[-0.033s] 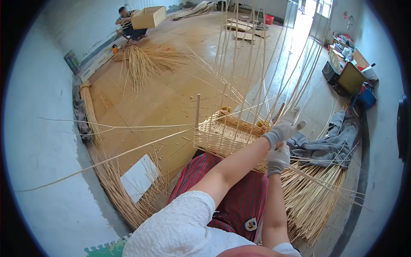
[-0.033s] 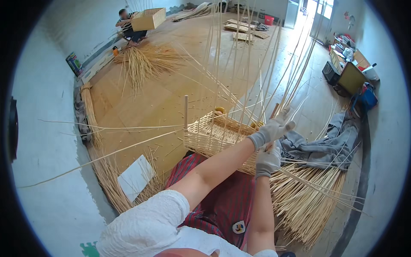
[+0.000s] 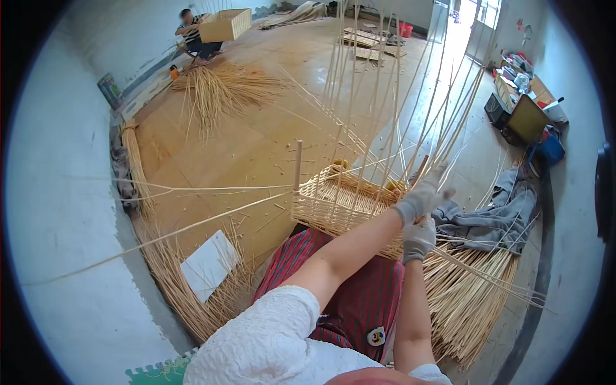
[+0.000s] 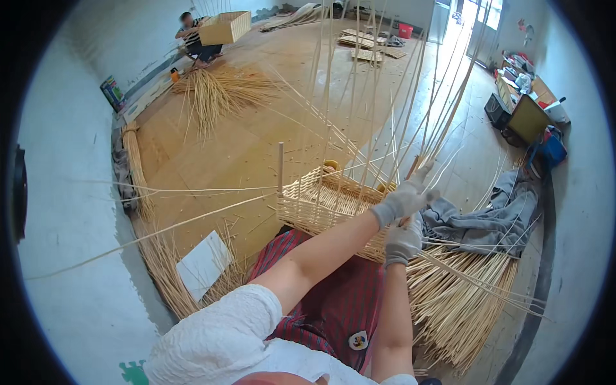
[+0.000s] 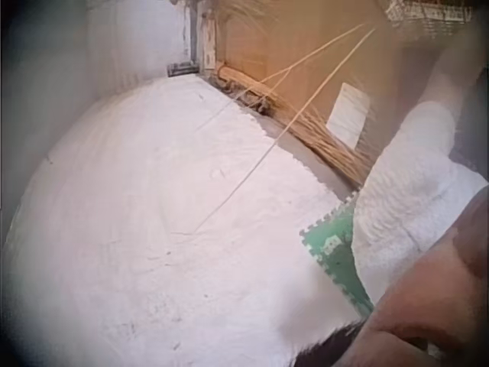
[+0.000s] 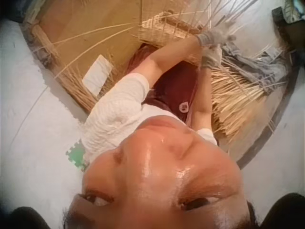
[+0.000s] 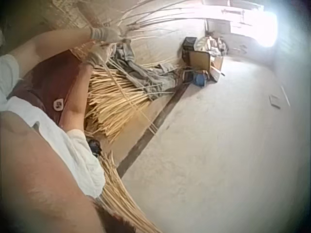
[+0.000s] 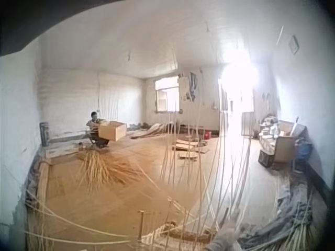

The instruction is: The person sits on the floor and weaves a rectangular basket using thin wooden strips. They interlace the strips through a vertical frame, occasionally using a measuring tape to check dimensions and a hammer to tighten the weave.

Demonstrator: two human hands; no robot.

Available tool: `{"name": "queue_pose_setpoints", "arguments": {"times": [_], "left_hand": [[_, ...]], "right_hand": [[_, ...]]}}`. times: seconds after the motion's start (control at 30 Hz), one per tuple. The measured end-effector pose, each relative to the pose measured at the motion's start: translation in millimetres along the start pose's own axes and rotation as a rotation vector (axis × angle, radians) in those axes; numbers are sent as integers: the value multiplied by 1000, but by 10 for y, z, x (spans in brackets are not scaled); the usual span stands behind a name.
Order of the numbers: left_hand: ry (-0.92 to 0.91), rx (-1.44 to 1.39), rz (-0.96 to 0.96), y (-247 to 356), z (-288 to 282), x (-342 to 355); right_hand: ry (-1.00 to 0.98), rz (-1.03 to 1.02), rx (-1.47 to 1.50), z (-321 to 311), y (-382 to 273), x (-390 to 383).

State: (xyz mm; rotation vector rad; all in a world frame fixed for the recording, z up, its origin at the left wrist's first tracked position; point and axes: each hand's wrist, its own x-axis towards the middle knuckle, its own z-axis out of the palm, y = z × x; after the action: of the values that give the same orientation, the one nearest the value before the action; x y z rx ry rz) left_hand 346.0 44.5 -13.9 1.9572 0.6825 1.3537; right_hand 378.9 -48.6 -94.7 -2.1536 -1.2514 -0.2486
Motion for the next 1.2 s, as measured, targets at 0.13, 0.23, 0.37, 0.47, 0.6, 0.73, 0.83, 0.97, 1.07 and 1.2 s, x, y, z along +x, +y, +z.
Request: {"name": "queue_pose_setpoints", "arguments": {"times": [0.13,0.23,0.37,0.47,0.6,0.73,0.83,0.97,1.07,1.2], "left_hand": [[-58,-99,-53,227,-527,-864],[-63,-63,-331,3,-1314,-1730],[430,-446,-879,-163,-2366,-2248],[665,-362,-715,-475,-2752,-2152],[511,-143,-559,-604,-2998,-2015],[389,-641,-589,-869,-3121,-2414],[125,-329,-629,-942,-3430,-2201],[345,-530,-492,-513,-3112,-1238],[7,-733,-559,-1064,-3058,-1188],[70,-994,-474,-1356,-3031,-1310]], "right_hand": [[-141,92,189,-135,278,185],[-59,41,-89,-193,141,130],[-11,21,-73,-118,253,21],[384,-18,247,-316,-81,-95],[264,-253,509,-311,-948,-601],[-587,-759,909,-462,-2323,-1169],[-712,-1140,922,-285,-2801,-1391],[-798,-1192,662,-237,-2777,-1488],[-848,-1106,567,-404,-2824,-1597],[-346,-628,916,-570,-2369,-1304]]}}
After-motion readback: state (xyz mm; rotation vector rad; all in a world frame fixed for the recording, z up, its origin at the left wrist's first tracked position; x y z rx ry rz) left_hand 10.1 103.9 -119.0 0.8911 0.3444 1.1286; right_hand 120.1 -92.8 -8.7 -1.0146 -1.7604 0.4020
